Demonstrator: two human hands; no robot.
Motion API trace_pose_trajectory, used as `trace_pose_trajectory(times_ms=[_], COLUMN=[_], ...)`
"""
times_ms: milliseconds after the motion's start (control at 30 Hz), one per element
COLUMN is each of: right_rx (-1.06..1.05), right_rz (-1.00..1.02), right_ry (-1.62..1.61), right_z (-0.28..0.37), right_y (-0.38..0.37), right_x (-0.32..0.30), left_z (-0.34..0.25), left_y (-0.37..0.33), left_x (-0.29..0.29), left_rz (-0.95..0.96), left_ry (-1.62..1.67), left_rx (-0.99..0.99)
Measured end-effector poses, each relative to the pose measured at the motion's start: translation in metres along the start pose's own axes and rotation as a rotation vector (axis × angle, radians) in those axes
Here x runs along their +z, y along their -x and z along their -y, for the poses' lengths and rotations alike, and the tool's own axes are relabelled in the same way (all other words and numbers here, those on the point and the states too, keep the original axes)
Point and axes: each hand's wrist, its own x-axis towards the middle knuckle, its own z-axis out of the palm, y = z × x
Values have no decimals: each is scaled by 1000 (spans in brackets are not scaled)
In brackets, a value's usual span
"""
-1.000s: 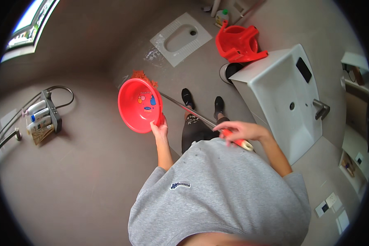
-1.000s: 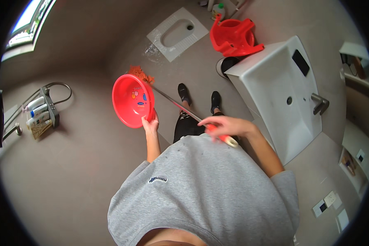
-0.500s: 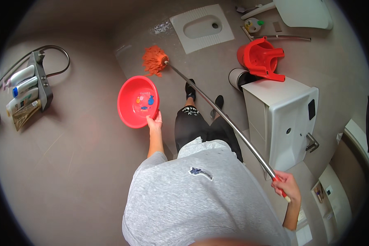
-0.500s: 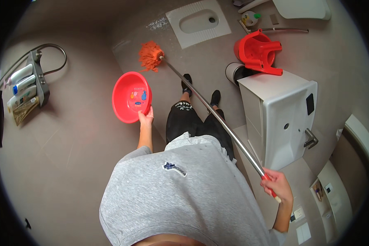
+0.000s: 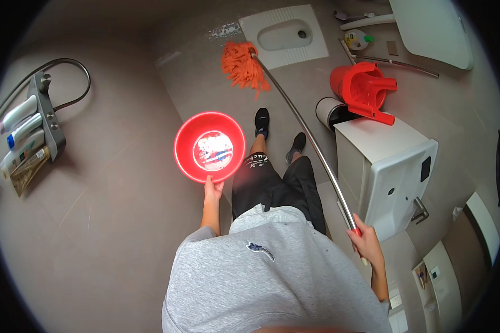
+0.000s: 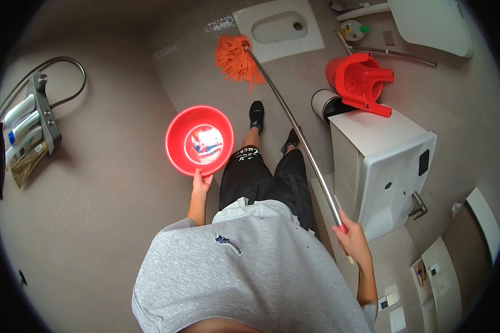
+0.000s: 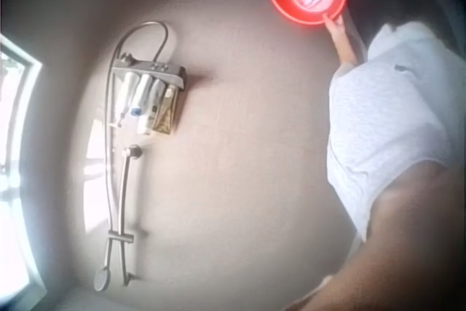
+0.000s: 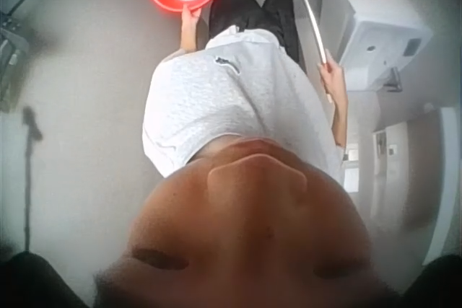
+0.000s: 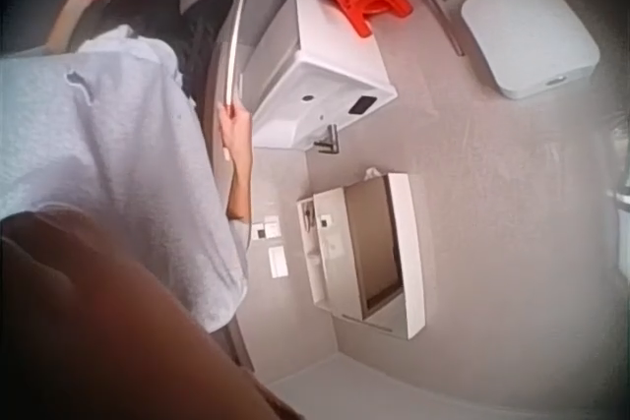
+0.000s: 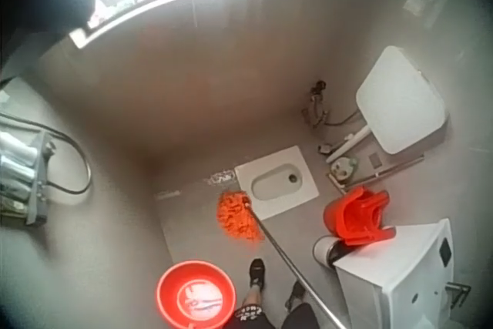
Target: Mop the bathroom floor and move objects aside.
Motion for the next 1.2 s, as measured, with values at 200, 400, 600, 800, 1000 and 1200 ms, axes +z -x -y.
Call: trace_pose_trajectory(times_ms=[200, 400, 600, 800, 1000, 1200], right_rx=[-612, -949, -916, -1026, -1001, -768], right_rz=[-172, -362, -302, -261, -313, -242], right_ry=[602, 922, 859, 739, 730, 457], right_z=[37, 101, 120, 4, -183, -397], right_y=[-106, -217, -260, -245, -211, -132], right_x=[14, 41, 111, 123, 69, 29], left_z=[3, -2, -3, 22, 94, 170], left_y=[15, 33, 59, 70, 81, 105], left_x=[-16, -29, -59, -123, -157, -172], left_rz=[-15, 61, 58, 151, 275, 228], left_ry=[20, 193, 207, 238, 284, 334], left_rx=[5, 20, 70, 161, 199, 124])
